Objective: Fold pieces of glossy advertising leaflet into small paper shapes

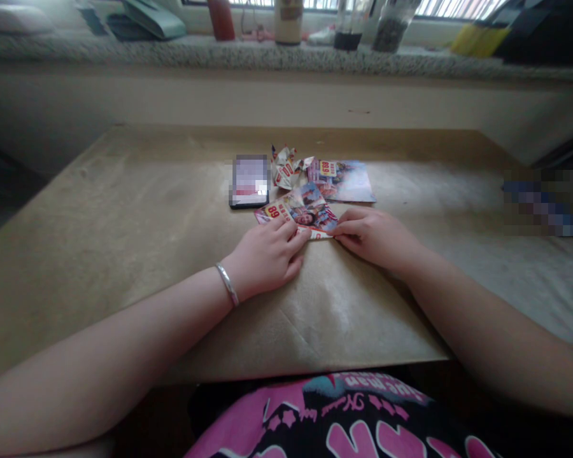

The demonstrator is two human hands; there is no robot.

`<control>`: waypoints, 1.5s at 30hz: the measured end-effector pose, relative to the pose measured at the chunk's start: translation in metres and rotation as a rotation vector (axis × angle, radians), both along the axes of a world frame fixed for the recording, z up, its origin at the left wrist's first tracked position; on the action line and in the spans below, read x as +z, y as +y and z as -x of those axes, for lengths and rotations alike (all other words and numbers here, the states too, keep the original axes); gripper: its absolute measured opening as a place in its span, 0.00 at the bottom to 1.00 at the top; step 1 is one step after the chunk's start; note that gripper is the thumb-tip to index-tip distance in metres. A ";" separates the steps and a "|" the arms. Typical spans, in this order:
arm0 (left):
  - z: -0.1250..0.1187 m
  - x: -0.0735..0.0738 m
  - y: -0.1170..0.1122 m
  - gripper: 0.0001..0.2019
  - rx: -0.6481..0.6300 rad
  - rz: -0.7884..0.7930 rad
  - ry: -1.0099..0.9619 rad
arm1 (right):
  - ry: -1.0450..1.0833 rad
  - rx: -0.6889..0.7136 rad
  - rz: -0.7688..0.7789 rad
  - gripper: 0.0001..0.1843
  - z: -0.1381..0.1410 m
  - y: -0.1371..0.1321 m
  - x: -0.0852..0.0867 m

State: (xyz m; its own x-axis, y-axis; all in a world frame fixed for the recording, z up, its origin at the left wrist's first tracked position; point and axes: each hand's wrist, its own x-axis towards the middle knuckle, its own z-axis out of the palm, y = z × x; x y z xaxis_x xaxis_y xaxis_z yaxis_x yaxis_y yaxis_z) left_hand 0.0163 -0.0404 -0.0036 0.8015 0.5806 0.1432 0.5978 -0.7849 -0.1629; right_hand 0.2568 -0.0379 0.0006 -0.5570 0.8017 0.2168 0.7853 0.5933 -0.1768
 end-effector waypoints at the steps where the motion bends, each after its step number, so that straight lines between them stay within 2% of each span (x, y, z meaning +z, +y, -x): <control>1: 0.000 0.000 0.000 0.23 0.002 -0.001 -0.002 | -0.002 0.003 0.000 0.13 0.000 0.000 0.000; 20: 0.000 -0.001 0.000 0.24 0.007 0.008 0.000 | -0.053 -0.017 -0.051 0.14 -0.001 -0.002 -0.001; 26: 0.000 0.000 0.000 0.24 0.008 0.015 0.000 | -0.076 0.070 -0.144 0.15 -0.001 0.000 -0.001; 34: 0.002 0.002 -0.001 0.24 0.005 0.003 0.019 | -0.028 0.077 -0.064 0.15 -0.001 0.000 -0.003; 45: 0.003 -0.001 0.000 0.24 -0.002 -0.009 0.027 | -0.038 -0.011 0.069 0.13 -0.019 0.004 0.002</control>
State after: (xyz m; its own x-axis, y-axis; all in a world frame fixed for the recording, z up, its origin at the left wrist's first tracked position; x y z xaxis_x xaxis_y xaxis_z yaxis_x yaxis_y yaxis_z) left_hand 0.0133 -0.0402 -0.0043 0.8065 0.5775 0.1271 0.5912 -0.7847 -0.1863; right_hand 0.2756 -0.0341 0.0021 -0.5548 0.8202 0.1394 0.7988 0.5720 -0.1866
